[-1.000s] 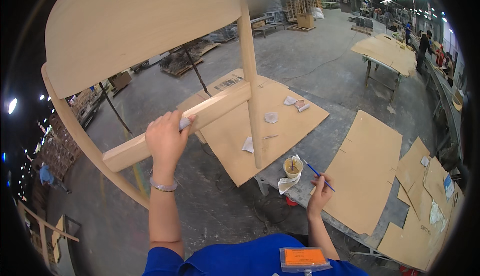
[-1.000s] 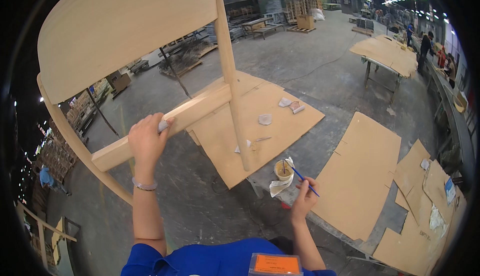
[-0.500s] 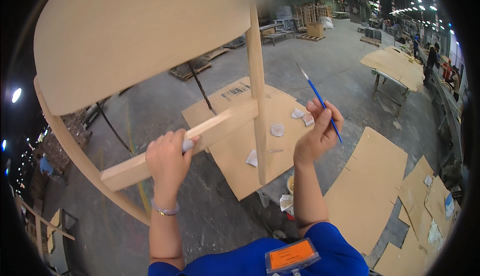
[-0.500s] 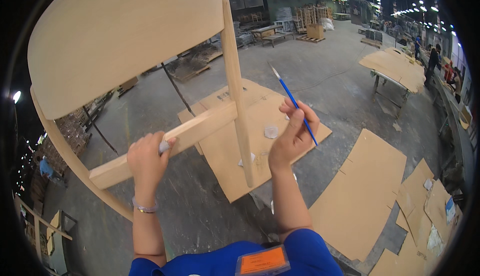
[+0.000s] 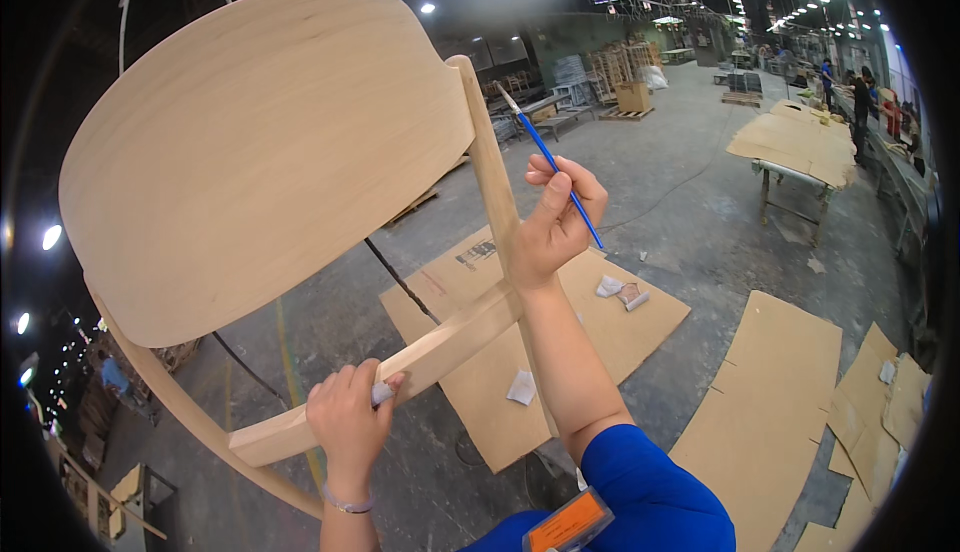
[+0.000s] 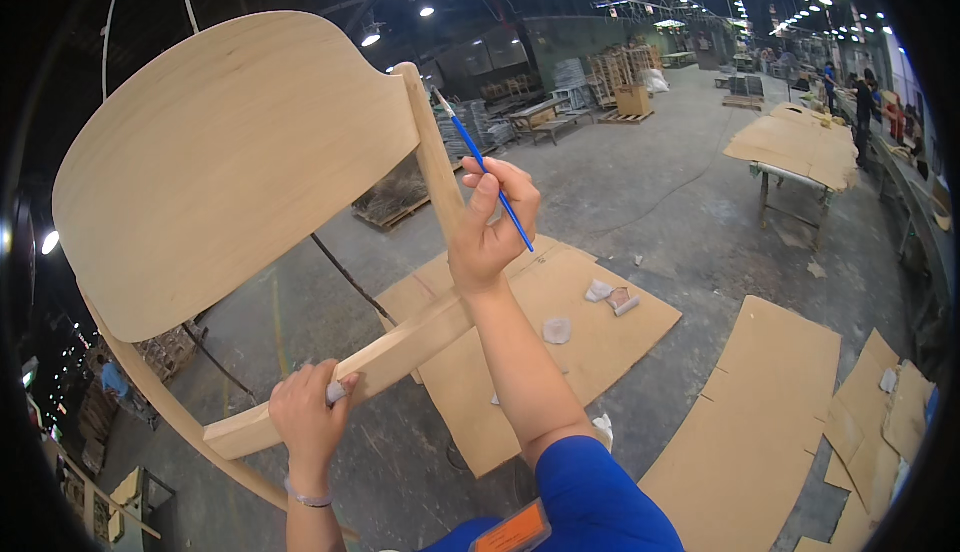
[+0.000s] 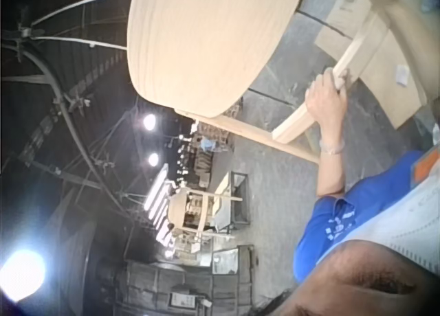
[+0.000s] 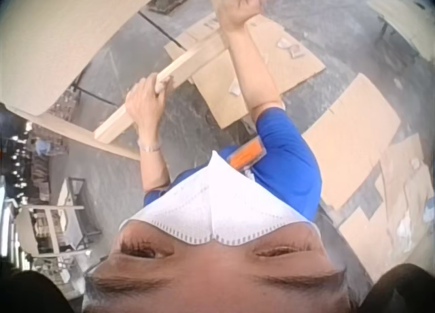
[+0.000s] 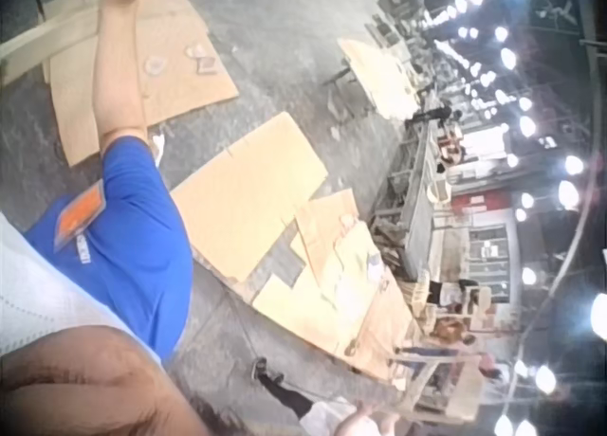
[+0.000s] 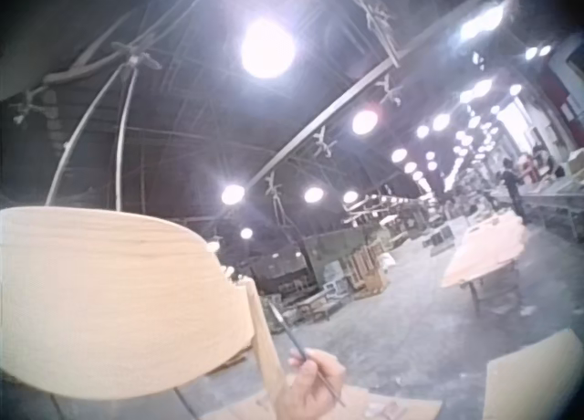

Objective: The person applies a finish to a wooden chair using a small brush, focusing on the edges and joints of the backrest and legs. They repeatedly dip the brush into a container and rotate the chair to access different areas.

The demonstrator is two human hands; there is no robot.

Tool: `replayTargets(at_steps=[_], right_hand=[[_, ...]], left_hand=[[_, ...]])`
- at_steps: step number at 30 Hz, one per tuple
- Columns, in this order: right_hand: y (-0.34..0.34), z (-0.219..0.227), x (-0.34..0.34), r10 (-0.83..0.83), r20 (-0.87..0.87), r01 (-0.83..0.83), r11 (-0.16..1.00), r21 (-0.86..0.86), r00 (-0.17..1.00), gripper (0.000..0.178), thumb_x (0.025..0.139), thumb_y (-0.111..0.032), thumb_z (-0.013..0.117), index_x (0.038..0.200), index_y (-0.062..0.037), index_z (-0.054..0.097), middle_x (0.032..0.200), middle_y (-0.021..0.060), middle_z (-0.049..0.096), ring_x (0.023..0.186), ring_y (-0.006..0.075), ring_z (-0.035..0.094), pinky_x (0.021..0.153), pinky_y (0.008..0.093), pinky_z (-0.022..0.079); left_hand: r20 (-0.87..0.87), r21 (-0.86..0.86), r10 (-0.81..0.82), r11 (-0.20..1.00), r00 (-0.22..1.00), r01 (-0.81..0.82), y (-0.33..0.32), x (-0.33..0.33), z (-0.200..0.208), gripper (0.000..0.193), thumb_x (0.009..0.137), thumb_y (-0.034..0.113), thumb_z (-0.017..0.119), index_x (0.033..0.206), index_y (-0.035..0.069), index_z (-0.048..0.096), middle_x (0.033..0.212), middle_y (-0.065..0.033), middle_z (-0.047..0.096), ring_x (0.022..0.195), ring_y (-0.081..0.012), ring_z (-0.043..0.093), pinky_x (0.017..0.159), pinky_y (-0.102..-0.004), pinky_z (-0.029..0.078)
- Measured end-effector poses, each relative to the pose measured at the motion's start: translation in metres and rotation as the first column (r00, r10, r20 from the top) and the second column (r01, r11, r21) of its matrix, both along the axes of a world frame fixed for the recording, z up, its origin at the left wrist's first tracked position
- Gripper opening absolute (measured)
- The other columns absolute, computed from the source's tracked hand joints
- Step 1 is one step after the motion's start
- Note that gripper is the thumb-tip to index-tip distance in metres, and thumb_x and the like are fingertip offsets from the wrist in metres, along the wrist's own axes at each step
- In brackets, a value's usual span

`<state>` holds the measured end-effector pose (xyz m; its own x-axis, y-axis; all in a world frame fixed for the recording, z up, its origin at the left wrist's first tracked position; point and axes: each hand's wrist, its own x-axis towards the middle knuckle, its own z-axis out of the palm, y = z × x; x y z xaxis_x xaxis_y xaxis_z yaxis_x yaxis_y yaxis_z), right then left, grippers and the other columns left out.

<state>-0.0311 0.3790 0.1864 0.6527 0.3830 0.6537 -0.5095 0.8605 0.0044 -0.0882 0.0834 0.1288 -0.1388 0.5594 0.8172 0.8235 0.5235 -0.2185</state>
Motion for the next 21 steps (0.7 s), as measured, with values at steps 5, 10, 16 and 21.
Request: replayTargets(at_steps=[5, 10, 16, 21], right_hand=[[0.010, 0.012, -0.009, 0.026, -0.004, -0.026, 1.000, 0.009, 1.000, 0.014, 0.108, -0.001, 0.058, 0.121, 0.0024, 0.060, 0.117, 0.0153, 0.069, 0.095, 0.0187, 0.072, 0.084, 0.0319, 0.059], [0.012, 0.020, -0.015, 0.048, -0.026, -0.048, 0.999, 0.023, 0.998, 0.014, 0.105, -0.001, 0.061, 0.118, 0.0026, 0.060, 0.115, 0.0152, 0.069, 0.090, 0.0183, 0.071, 0.082, 0.0314, 0.059], [0.013, 0.019, -0.019, 0.061, 0.009, -0.061, 0.998, -0.003, 0.998, 0.012, 0.102, 0.000, 0.062, 0.113, 0.0018, 0.061, 0.113, 0.0156, 0.070, 0.088, 0.0178, 0.071, 0.080, 0.0310, 0.058], [0.013, 0.017, -0.024, 0.043, 0.012, -0.042, 0.999, -0.019, 0.999, 0.010, 0.101, 0.000, 0.063, 0.111, 0.0005, 0.063, 0.110, 0.0141, 0.071, 0.090, 0.0194, 0.070, 0.081, 0.0326, 0.056]], left_hand=[[0.010, 0.005, 0.005, 1.000, 1.000, -0.005, 0.003, 0.000, 0.000, 0.032, 0.091, 0.042, 0.082, 0.095, 0.011, 0.075, 0.072, -0.0048, 0.059, 0.065, -0.0256, 0.059, 0.062, -0.0400, 0.041], [0.020, -0.008, 0.032, 0.999, 0.999, -0.032, 0.002, 0.001, 0.002, 0.032, 0.091, 0.041, 0.082, 0.095, 0.011, 0.075, 0.073, -0.0050, 0.061, 0.066, -0.0260, 0.060, 0.063, -0.0402, 0.042], [0.086, -0.001, 0.048, 0.999, 0.995, -0.048, 0.001, 0.004, 0.002, 0.029, 0.092, 0.038, 0.081, 0.095, 0.009, 0.075, 0.072, -0.0080, 0.061, 0.069, -0.0294, 0.062, 0.067, -0.0425, 0.043], [0.085, -0.010, 0.053, 0.999, 0.995, -0.052, 0.000, 0.001, 0.001, 0.030, 0.092, 0.038, 0.081, 0.095, 0.009, 0.075, 0.071, -0.0083, 0.060, 0.068, -0.0299, 0.062, 0.066, -0.0426, 0.043]])
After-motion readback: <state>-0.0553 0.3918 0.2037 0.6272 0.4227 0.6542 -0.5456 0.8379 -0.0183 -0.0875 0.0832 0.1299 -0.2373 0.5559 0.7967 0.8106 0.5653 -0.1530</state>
